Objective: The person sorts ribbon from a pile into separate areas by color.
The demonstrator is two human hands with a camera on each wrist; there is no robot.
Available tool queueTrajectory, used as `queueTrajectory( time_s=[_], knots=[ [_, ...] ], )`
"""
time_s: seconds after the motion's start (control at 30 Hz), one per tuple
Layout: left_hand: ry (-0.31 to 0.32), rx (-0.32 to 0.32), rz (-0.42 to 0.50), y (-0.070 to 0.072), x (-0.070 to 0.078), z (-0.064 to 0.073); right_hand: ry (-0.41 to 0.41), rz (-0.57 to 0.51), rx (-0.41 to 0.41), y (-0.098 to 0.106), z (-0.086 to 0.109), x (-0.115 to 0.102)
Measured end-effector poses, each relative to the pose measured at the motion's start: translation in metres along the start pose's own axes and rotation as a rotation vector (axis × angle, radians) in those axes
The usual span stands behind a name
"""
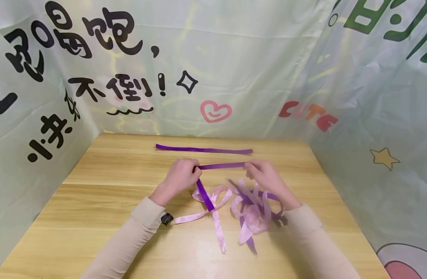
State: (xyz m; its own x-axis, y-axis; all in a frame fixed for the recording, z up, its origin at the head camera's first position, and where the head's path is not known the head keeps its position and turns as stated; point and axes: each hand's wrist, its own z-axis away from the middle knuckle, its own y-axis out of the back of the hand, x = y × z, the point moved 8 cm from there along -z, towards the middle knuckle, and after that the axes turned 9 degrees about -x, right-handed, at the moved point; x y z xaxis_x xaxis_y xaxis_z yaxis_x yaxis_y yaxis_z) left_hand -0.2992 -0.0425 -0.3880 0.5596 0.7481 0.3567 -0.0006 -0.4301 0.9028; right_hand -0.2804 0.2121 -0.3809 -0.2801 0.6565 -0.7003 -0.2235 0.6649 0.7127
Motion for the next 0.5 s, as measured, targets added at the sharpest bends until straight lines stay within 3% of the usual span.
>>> queueTrajectory(
  time_s=[0.5],
  knots=[
    [0.09,0.003,0.042,0.025,-0.046,0.02,-0.074,-0.016,0.006,0.01,-0.004,0.008]
  ],
)
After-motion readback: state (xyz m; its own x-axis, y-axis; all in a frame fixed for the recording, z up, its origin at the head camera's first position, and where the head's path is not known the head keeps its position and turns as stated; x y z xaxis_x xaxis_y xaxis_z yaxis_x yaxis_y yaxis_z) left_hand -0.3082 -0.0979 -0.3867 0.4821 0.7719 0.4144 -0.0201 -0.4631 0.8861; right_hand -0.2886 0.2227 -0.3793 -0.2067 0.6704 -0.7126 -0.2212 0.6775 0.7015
